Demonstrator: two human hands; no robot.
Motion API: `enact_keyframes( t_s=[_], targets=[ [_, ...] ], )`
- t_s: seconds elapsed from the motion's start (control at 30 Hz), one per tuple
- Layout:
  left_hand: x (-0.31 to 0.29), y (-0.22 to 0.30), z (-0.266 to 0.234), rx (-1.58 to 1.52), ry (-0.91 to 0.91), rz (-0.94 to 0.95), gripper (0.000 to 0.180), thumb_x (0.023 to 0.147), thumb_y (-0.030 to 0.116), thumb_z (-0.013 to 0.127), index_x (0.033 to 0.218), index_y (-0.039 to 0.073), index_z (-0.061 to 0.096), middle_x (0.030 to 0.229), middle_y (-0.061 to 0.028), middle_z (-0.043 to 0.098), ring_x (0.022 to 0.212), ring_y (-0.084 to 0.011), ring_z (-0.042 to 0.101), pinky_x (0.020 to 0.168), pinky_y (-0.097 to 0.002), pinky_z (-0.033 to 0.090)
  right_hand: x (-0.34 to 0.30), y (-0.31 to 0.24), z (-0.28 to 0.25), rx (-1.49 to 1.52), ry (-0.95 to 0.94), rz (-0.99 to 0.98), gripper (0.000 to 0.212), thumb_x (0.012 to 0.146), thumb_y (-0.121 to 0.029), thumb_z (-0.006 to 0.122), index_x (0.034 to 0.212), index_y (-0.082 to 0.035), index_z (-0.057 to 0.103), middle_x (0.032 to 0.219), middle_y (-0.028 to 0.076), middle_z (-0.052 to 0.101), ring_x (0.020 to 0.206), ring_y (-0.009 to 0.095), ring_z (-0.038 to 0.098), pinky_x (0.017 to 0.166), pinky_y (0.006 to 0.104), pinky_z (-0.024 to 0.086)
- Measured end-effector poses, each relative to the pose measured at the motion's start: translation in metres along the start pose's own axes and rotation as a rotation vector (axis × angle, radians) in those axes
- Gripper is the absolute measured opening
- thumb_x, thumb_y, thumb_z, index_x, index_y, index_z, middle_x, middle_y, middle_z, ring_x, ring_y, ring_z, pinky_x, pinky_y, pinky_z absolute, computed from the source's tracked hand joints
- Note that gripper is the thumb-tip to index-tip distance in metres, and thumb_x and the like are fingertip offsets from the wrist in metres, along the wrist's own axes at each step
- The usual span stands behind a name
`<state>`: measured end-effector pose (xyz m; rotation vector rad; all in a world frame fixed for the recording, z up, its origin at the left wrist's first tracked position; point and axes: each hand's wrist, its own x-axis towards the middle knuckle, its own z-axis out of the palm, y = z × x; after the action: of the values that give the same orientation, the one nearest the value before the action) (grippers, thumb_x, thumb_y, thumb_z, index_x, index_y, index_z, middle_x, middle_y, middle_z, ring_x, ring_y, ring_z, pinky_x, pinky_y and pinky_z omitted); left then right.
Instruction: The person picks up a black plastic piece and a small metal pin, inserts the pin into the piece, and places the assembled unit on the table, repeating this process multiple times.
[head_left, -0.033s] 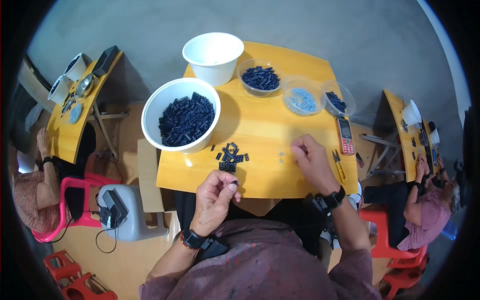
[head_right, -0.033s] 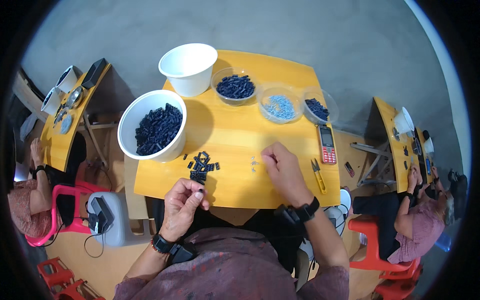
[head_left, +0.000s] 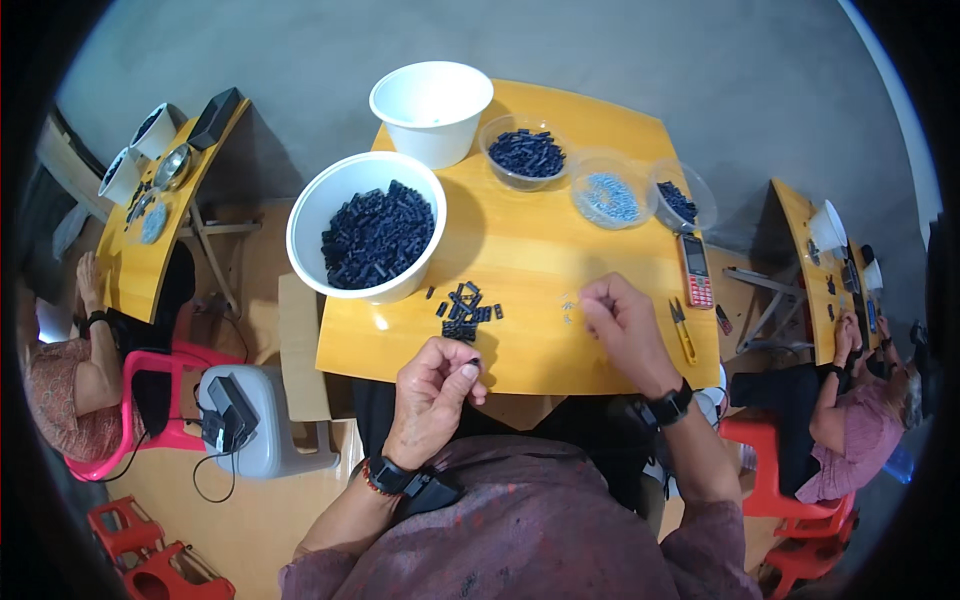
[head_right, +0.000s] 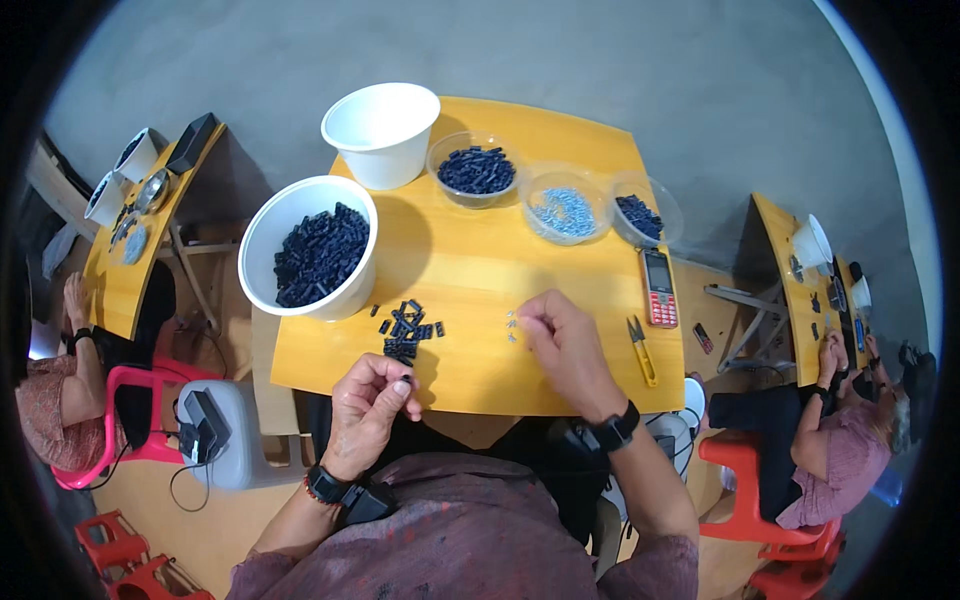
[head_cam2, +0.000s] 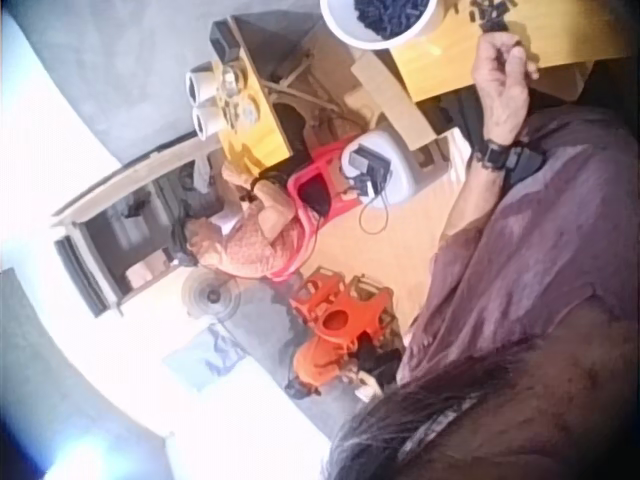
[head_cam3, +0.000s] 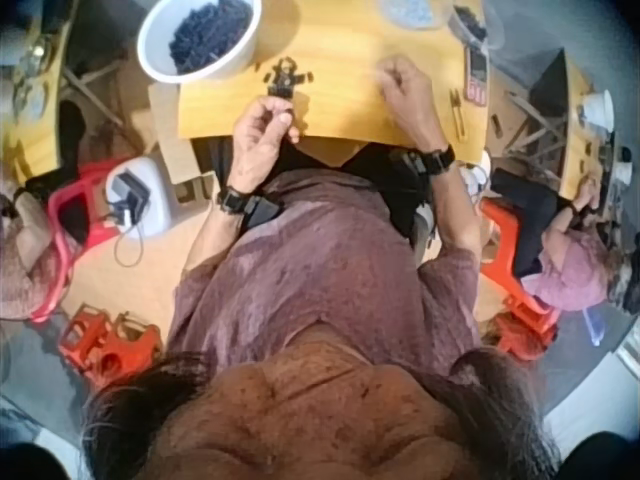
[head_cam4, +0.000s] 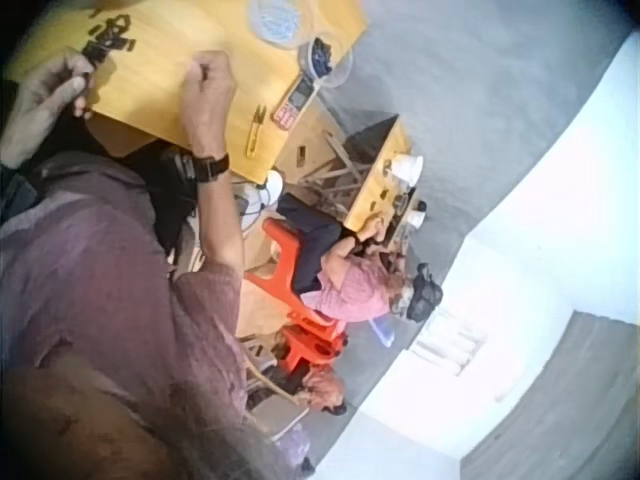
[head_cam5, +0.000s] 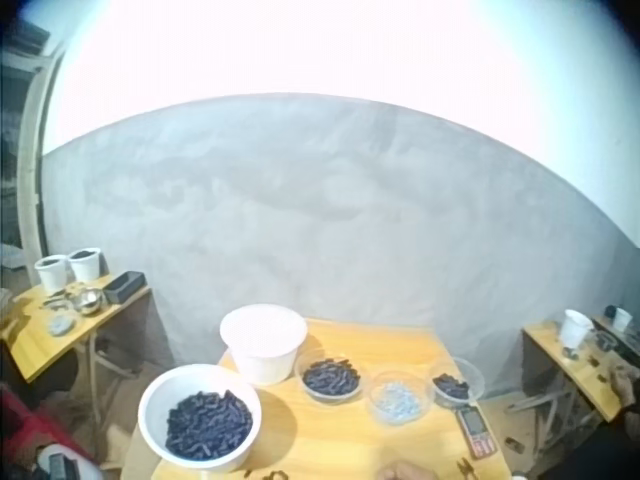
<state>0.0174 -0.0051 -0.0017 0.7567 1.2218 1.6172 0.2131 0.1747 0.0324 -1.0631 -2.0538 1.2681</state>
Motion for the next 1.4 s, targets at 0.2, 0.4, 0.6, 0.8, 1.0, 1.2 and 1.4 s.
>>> enact_keyframes(
  t_s=[0.2, 0.4, 0.6, 0.8, 1.0, 1.2, 1.4],
  targets=[
    [0.000, 0.005, 0.003, -0.053, -0.010, -0.036, 0.007, 0.098, 0.001, 0.056, 0.105, -0.001, 0.057, 0.091, -0.0057, 0.064, 0.071, -0.0090, 0.062, 0.066, -0.0246, 0.055, -0.031, -0.034, 0.043, 0.383, -0.257, 0.004, 0.010, 0.097, -0.003, 0.058, 0.105, 0.000, 0.062, 0.090, 0.004, 0.065, 0.078, 0.009, 0.064, 0.070, 0.0246, 0.054],
    [0.000, 0.004, -0.001, -0.082, 0.002, -0.049, 0.007, 0.097, 0.000, 0.058, 0.104, -0.001, 0.056, 0.089, -0.0055, 0.063, 0.071, -0.0100, 0.061, 0.066, -0.0250, 0.054, -0.029, -0.039, 0.059, 0.404, -0.266, -0.024, 0.012, 0.093, 0.000, 0.061, 0.105, 0.000, 0.062, 0.090, 0.004, 0.064, 0.082, 0.009, 0.066, 0.072, 0.0241, 0.055],
    [0.000, 0.009, 0.001, -0.036, -0.017, -0.054, 0.004, 0.096, 0.000, 0.060, 0.100, 0.000, 0.058, 0.083, -0.0025, 0.061, 0.069, -0.0078, 0.058, 0.064, -0.0230, 0.051, -0.022, -0.042, 0.068, 0.150, -0.228, -0.247, 0.015, 0.088, 0.001, 0.064, 0.103, -0.001, 0.061, 0.087, 0.008, 0.065, 0.079, 0.018, 0.066, 0.070, 0.0295, 0.053],
    [0.000, 0.011, 0.002, -0.016, -0.011, -0.059, 0.004, 0.096, 0.001, 0.060, 0.099, 0.000, 0.059, 0.081, -0.0022, 0.061, 0.068, -0.0065, 0.056, 0.062, -0.0219, 0.049, -0.017, -0.053, 0.065, -0.088, -0.253, -0.321, 0.016, 0.086, 0.000, 0.067, 0.102, -0.001, 0.064, 0.089, 0.010, 0.067, 0.083, 0.020, 0.069, 0.074, 0.0302, 0.055],
    [-0.001, 0.009, 0.001, -0.008, 0.011, -0.071, 0.004, 0.096, 0.002, 0.062, 0.096, -0.002, 0.060, 0.078, -0.0025, 0.062, 0.064, -0.0066, 0.056, 0.058, -0.0210, 0.048, -0.013, -0.063, 0.063, -0.244, -0.289, -0.492, 0.013, 0.085, -0.001, 0.067, 0.097, -0.004, 0.064, 0.086, 0.012, 0.066, 0.078, 0.029, 0.068, 0.068, 0.0343, 0.053],
    [-0.001, 0.009, -0.002, -0.034, 0.026, -0.054, 0.007, 0.095, 0.004, 0.064, 0.097, -0.002, 0.061, 0.078, -0.0050, 0.065, 0.065, -0.0089, 0.062, 0.060, -0.0232, 0.054, -0.019, -0.060, 0.065, -0.088, -0.317, -0.396, 0.017, 0.089, 0.001, 0.066, 0.106, 0.000, 0.061, 0.090, 0.010, 0.068, 0.084, 0.021, 0.069, 0.074, 0.0303, 0.055],
    [0.001, 0.004, -0.006, -0.197, -0.007, -0.084, 0.010, 0.094, 0.004, 0.065, 0.100, -0.003, 0.061, 0.087, -0.0113, 0.069, 0.065, -0.0148, 0.065, 0.060, -0.0273, 0.057, -0.027, -0.034, 0.074, 0.477, -0.345, 0.013, 0.018, 0.092, 0.003, 0.063, 0.110, 0.004, 0.058, 0.098, 0.010, 0.068, 0.090, 0.012, 0.066, 0.079, 0.0269, 0.056]
  ],
)
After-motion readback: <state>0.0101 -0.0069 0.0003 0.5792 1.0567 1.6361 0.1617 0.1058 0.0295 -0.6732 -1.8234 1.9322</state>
